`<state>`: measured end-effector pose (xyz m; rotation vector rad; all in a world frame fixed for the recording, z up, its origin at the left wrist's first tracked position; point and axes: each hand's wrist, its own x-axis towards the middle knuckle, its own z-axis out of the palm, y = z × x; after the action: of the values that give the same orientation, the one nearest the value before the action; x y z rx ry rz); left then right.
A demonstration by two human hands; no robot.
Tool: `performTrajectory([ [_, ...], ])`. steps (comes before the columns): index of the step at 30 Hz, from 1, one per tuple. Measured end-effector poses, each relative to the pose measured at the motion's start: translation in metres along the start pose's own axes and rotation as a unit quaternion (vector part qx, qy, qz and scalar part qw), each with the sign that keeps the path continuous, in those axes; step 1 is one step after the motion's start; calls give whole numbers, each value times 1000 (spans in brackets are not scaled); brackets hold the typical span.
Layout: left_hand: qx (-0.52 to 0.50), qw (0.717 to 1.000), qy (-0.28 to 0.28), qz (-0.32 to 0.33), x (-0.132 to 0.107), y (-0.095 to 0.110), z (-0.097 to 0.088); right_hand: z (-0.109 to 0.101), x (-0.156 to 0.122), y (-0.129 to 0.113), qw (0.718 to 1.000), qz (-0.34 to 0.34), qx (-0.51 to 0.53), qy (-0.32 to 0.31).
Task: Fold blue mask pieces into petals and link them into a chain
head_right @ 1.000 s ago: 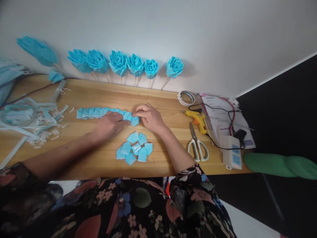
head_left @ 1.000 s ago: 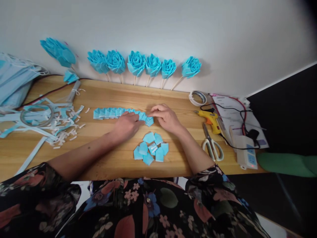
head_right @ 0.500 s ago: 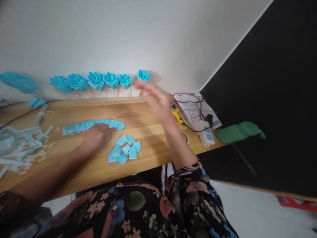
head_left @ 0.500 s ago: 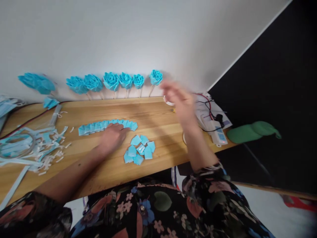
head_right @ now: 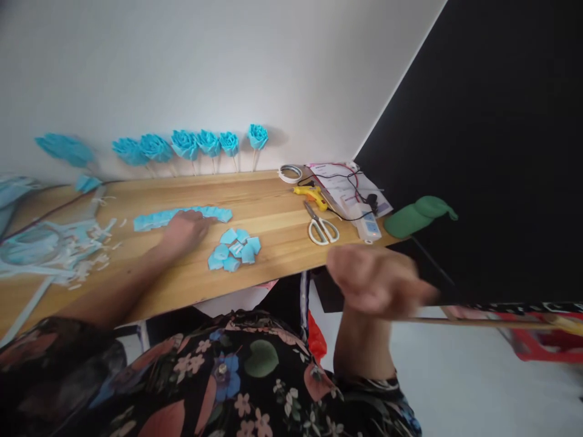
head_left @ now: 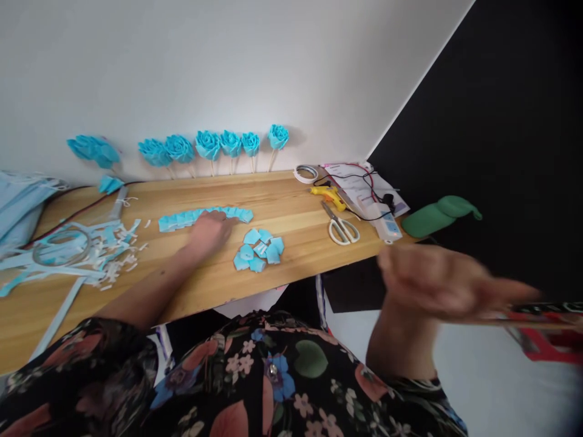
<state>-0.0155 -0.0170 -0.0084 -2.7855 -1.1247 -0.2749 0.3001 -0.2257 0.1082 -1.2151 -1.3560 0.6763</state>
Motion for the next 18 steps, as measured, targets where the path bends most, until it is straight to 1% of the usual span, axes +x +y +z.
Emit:
performTrajectory([
  [1, -1, 1000, 0, 0, 0, -1, 0, 9, -2, 3, 993, -60, 90, 37],
  [2, -3, 1000, -2, 0, 0, -1, 0, 18, -3, 8, 988, -56, 139, 35],
  [5, -11, 1000, 2, -1, 0, -2, 1, 49, -1, 32, 978, 28, 206, 1],
  [8, -30, 999, 19, -4, -1, -2, 2, 69, -3, 58, 971, 91, 219, -12],
  [12, -30, 998, 48, 11, 0, -3, -1, 81, -13, 79, 964, 137, 226, -29],
  [16, -36, 996, 78, 19, 0, -4, -6, 82, -16, 85, 954, 153, 255, -27],
  [18, -48, 996, 73, 25, 0, -4, -7, 79, -11, 85, 953, 152, 260, -30],
])
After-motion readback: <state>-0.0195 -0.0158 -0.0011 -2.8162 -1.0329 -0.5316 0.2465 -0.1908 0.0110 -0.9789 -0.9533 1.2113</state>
